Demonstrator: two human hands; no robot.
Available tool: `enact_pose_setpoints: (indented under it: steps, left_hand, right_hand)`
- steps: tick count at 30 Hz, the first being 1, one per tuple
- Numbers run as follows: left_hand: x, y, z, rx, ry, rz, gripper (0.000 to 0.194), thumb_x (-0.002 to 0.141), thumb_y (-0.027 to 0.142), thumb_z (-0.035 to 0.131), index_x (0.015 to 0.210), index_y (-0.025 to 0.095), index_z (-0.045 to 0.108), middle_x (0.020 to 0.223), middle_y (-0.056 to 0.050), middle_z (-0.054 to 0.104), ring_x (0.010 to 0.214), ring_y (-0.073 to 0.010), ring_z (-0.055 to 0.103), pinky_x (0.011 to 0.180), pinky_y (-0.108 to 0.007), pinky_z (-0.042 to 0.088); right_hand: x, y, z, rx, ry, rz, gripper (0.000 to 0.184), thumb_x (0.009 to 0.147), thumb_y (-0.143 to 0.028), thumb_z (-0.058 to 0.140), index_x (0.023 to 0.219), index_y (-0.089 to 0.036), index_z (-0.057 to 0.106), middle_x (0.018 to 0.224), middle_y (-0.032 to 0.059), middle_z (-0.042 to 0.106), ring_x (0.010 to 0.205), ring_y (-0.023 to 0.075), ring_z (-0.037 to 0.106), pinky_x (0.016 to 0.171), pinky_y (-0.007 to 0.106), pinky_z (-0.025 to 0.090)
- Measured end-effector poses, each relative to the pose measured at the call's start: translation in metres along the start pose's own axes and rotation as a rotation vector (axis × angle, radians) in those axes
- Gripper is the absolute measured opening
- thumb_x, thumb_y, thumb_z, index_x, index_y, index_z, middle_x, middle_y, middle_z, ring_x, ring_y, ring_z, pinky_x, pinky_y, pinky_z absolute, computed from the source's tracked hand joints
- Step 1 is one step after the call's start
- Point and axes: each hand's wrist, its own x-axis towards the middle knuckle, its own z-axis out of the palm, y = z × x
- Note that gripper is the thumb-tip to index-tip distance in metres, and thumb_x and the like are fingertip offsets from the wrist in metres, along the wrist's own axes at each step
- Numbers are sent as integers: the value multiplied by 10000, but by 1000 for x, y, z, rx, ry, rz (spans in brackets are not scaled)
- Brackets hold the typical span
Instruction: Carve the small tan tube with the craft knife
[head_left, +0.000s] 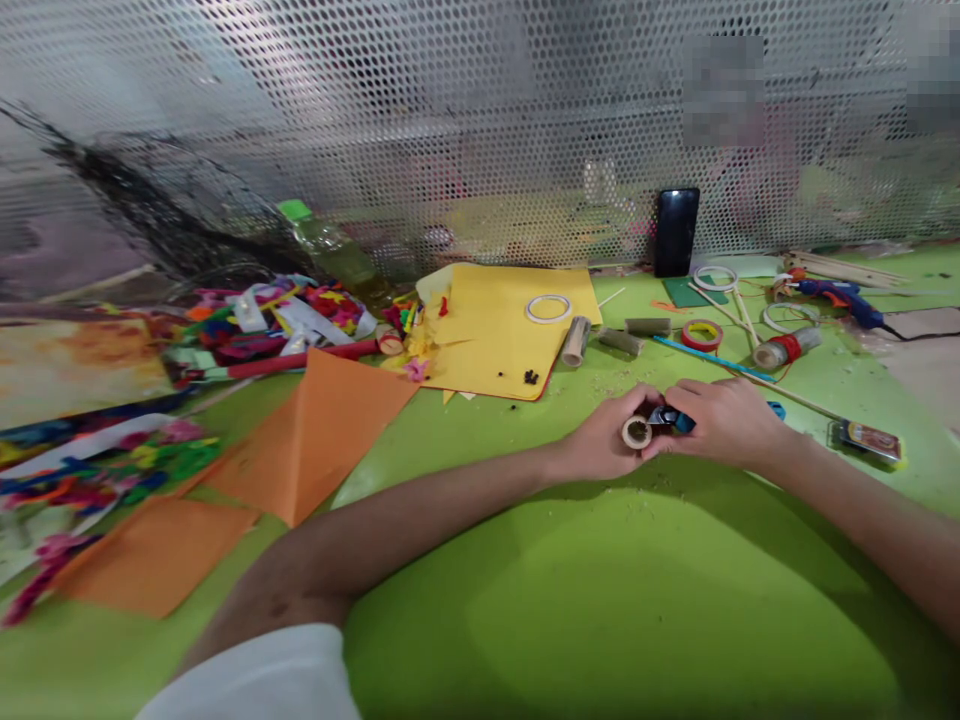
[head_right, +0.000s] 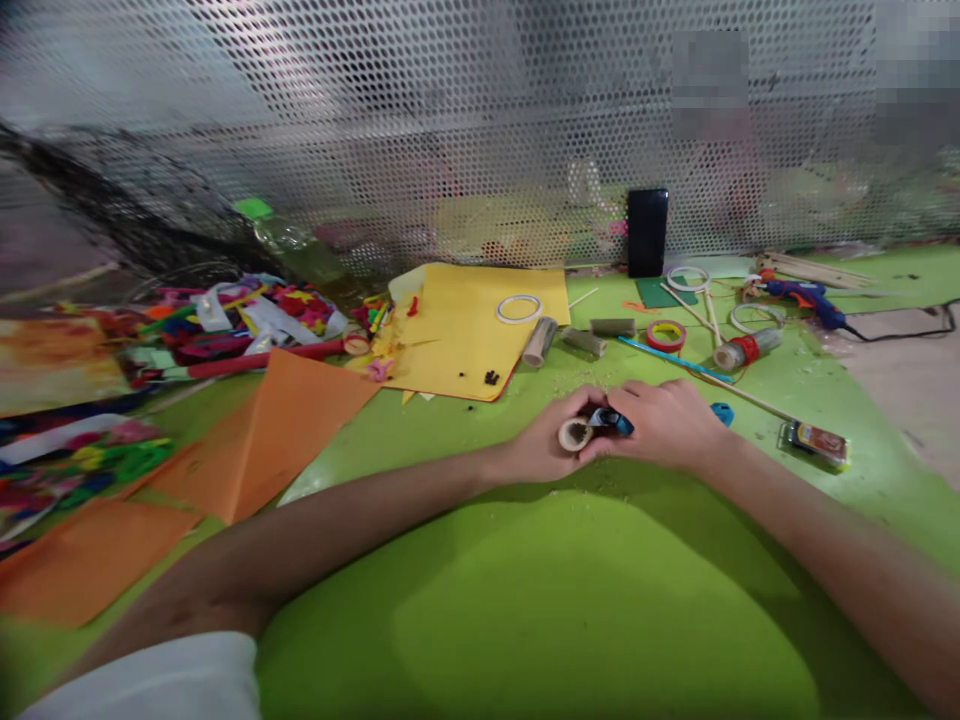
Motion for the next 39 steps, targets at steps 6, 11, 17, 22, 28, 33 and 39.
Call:
enact_pose_setpoints:
  steps: [6,11,17,22,28,33,39]
  left_hand:
    - [-1,-1,1,-64,-49,-50,480,772,256,728,1098,200,379,1001,-75,581,908,-192,586,802,-338,467]
    - [-2,1,0,-11,-20,-56,448,763,295,735,1030,199,388,945,-50,552,829,-168,538,748,-321,440]
    - [-3,-2,2,91,51,-96,429,769,370,735,962,210,387,851,4,517,724,-127,470,650,-273,371]
    - [-4,-4,3,132,69,-88,380,786,324,699,966,210,384,817,18,509,673,-113,449,609,-259,347]
    - [-4,-1,1,196,106,-111,359,780,323,701,938,206,400,803,18,510,671,-120,452,597,-262,325]
    - [-3,1,-1,169,120,-140,445,748,380,763,937,206,400,829,5,524,707,-132,468,620,-267,346]
    - [-3,-6,1,13,53,-65,503,733,335,775,996,207,365,880,-7,516,736,-130,491,639,-267,388]
  right_hand:
    - [1,0,2,30,16,-62,727,895,-777,263,1029,-190,670,798,90,698,621,185,593,555,318,140]
    - [1,-3,4,-16,-36,-48,705,928,-738,228,1057,-193,657,834,94,717,627,193,608,554,314,137]
    - [2,-6,3,-37,-129,-35,643,976,-649,211,1016,-181,650,783,107,723,634,216,640,543,327,167]
    - [3,-7,2,-33,-166,-32,612,990,-610,211,980,-184,651,772,106,726,633,225,652,535,337,183]
    - [4,-7,2,-23,-202,-15,605,976,-633,254,985,-186,662,786,106,733,641,227,652,538,329,217]
    - [4,-7,2,-9,-214,-18,672,966,-665,194,971,-189,668,795,114,730,652,232,647,548,333,205]
    - [2,-3,1,19,-134,17,712,912,-748,210,1033,-183,624,837,112,722,665,243,643,554,324,159]
